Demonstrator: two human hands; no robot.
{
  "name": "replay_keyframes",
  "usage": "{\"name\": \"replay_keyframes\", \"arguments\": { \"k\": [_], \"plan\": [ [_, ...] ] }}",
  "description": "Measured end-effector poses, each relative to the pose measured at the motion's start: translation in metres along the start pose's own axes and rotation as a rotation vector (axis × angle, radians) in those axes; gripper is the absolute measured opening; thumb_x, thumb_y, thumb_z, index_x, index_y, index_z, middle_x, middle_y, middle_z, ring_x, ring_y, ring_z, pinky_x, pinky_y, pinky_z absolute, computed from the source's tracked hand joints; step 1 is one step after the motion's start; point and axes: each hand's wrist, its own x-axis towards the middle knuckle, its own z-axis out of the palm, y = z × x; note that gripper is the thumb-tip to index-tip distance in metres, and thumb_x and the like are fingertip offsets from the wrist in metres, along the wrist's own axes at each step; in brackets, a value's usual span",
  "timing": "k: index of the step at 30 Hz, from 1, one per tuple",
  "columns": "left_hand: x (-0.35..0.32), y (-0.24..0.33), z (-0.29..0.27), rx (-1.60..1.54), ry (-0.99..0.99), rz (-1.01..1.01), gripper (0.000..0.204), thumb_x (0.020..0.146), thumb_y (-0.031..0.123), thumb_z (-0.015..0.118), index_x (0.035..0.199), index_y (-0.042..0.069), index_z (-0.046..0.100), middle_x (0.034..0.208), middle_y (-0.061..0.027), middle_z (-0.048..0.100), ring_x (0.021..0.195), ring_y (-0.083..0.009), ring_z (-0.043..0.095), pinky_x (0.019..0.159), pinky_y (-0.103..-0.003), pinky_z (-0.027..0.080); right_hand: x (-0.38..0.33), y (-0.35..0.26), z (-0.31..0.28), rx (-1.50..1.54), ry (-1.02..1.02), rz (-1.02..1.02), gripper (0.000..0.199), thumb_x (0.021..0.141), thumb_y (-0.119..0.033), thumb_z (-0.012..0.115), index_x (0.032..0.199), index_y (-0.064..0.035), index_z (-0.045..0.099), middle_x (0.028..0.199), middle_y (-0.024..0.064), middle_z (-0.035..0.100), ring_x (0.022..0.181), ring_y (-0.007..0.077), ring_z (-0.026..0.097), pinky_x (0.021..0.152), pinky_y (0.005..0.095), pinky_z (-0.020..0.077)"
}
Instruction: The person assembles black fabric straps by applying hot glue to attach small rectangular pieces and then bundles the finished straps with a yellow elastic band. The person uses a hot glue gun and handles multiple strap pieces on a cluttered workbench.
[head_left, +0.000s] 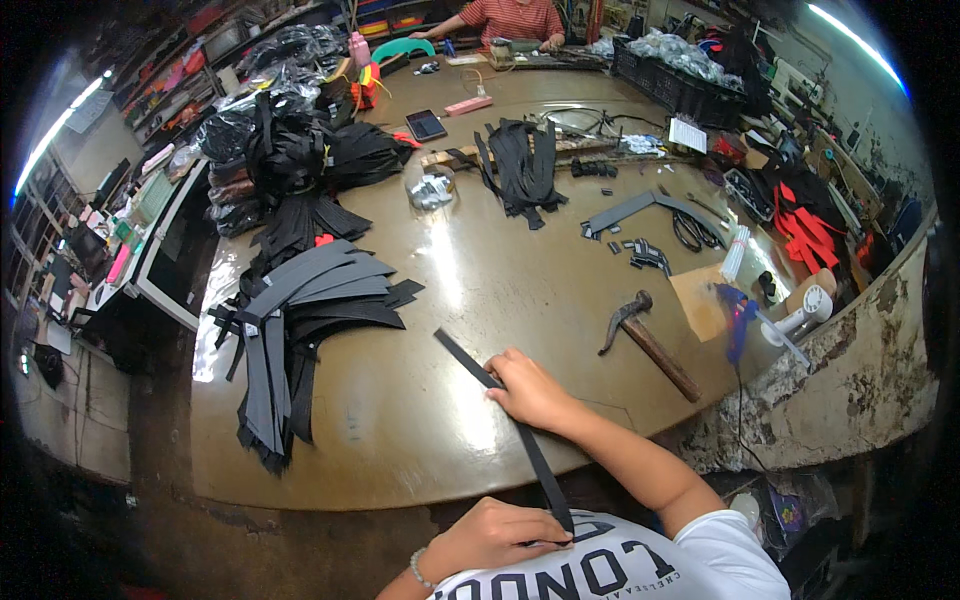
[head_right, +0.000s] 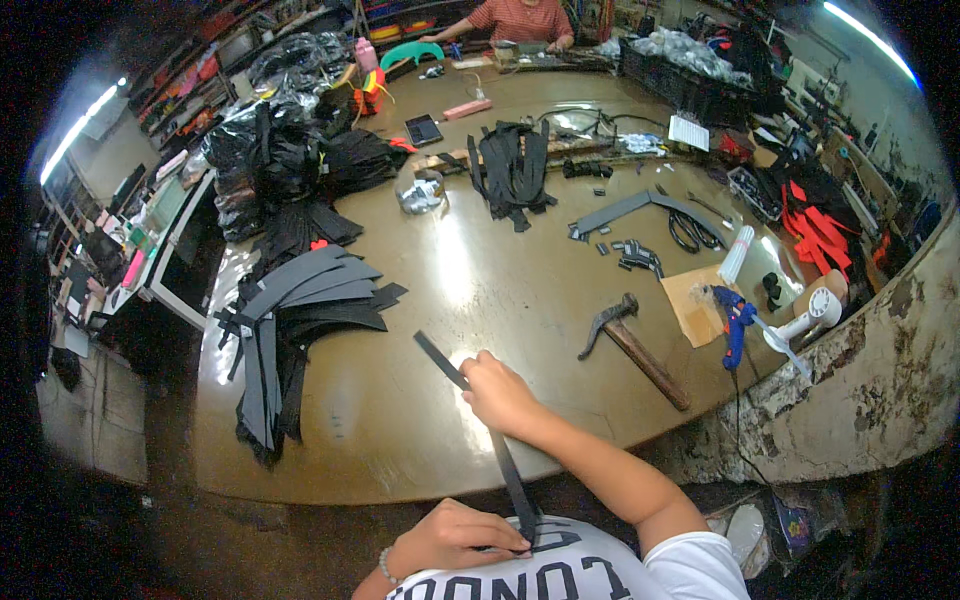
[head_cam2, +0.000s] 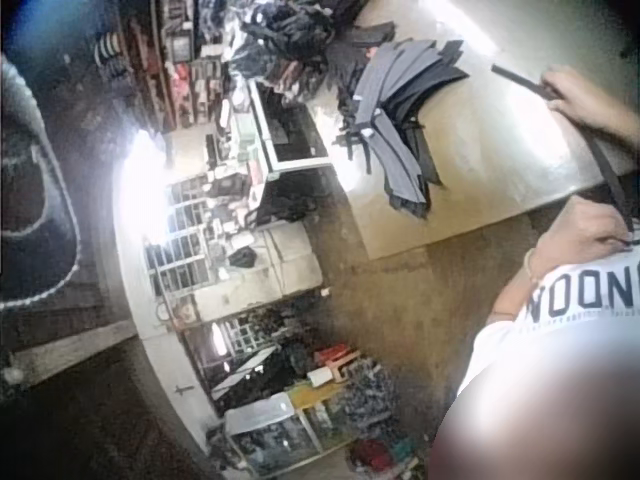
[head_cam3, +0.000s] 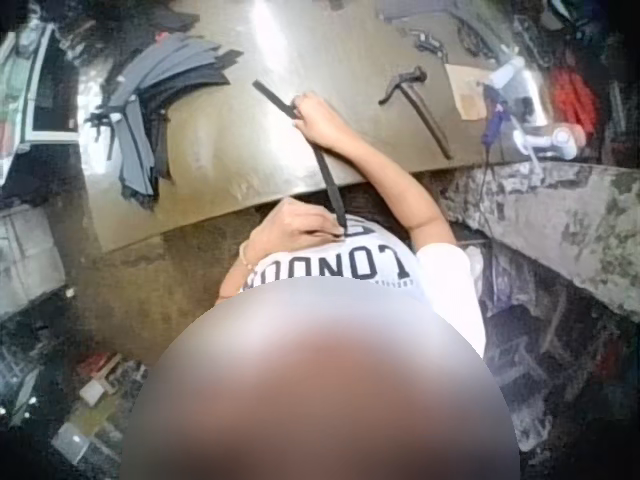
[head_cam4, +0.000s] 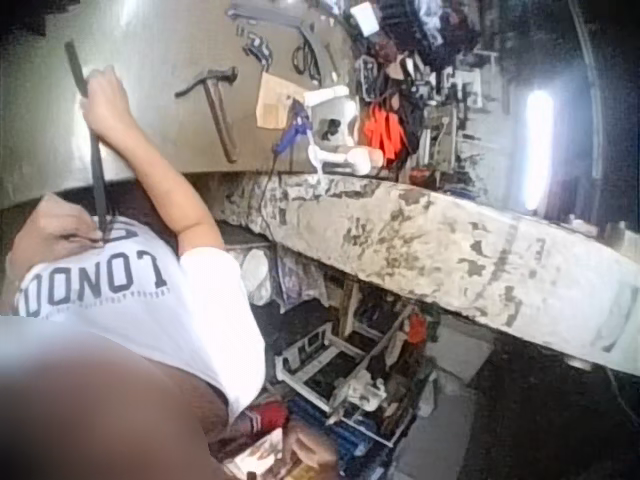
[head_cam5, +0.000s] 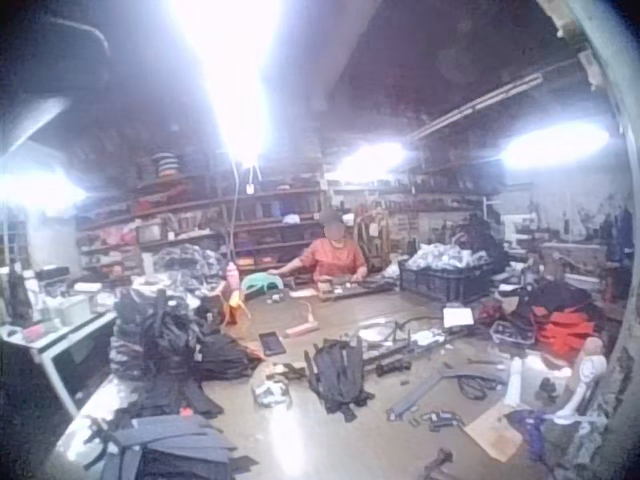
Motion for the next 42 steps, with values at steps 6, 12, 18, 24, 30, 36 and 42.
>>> {"name": "replay_keyframes", "arguments": {
  "k": [6,12,18,24,30,36,42],
  "plan": [
    [-0.006,-0.001,0.002,0.022,-0.027,-0.108,0.014,0.081,0.008,0.073,0.094,0.005,0.073,0.09,-0.0063,0.072,0.08,-0.0198,0.071,0.068,-0.029,0.058,-0.002,0.005,-0.013,0.015,-0.163,0.065,0.018,0.083,-0.016,0.069,0.088,0.0016,0.067,0.087,0.0232,0.067,0.086,0.0379,0.066,0.078,0.0458,0.0507],
    [-0.011,-0.012,0.007,0.226,0.024,-0.247,0.011,0.082,0.014,0.072,0.091,0.007,0.07,0.096,-0.0033,0.07,0.075,-0.0207,0.069,0.064,-0.03,0.057,0.048,0.027,-0.05,0.146,-0.106,0.117,0.033,0.084,-0.033,0.072,0.082,0.0001,0.066,0.073,0.0191,0.065,0.067,0.0321,0.064,0.064,0.0419,0.0482],
    [-0.012,-0.037,0.007,0.582,0.111,-0.384,0.013,0.082,0.013,0.07,0.094,0.008,0.068,0.095,-0.0048,0.065,0.07,-0.0269,0.067,0.058,-0.036,0.054,0.098,0.046,-0.009,-0.126,0.048,-0.153,0.038,0.095,-0.038,0.057,0.081,-0.0026,0.06,0.08,0.0141,0.06,0.082,0.0317,0.054,0.076,0.041,0.0397],
    [-0.013,-0.041,0.007,0.569,0.144,-0.347,0.008,0.086,0.011,0.065,0.09,0.005,0.062,0.087,-0.0069,0.057,0.062,-0.0275,0.063,0.053,-0.038,0.052,0.099,0.06,0.01,-0.04,0.131,-0.124,0.033,0.095,-0.034,0.056,0.081,-0.005,0.06,0.079,0.0128,0.061,0.086,0.0301,0.054,0.082,0.0418,0.0361],
    [-0.013,-0.038,0.01,0.635,0.112,-0.458,0.012,0.087,0.019,0.069,0.09,0.007,0.067,0.086,-0.0072,0.062,0.067,-0.0281,0.065,0.055,-0.037,0.053,0.098,0.059,0.01,-0.118,0.19,-0.191,0.027,0.095,-0.032,0.056,0.088,-0.0059,0.057,0.086,0.0117,0.06,0.088,0.0298,0.054,0.081,0.0415,0.0366],
    [-0.021,-0.043,0.022,0.627,0.325,-0.344,0.014,0.087,0.021,0.07,0.086,0.007,0.066,0.089,-0.0026,0.064,0.063,-0.0218,0.066,0.051,-0.031,0.052,0.103,0.06,0.011,-0.051,0.26,-0.175,0.034,0.088,-0.029,0.067,0.11,-0.0057,0.055,0.09,0.0081,0.06,0.094,0.0275,0.055,0.085,0.0406,0.0393],
    [-0.025,-0.054,0.029,0.628,0.478,-0.292,0.01,0.083,0.02,0.075,0.085,0.01,0.072,0.088,0.0009,0.069,0.066,-0.0161,0.068,0.054,-0.028,0.054,0.105,0.06,0.011,-0.004,0.281,-0.153,0.049,0.085,-0.028,0.07,0.127,-0.0103,0.053,0.096,0.0089,0.059,0.097,0.0263,0.056,0.089,0.0395,0.0405]
  ]
}}
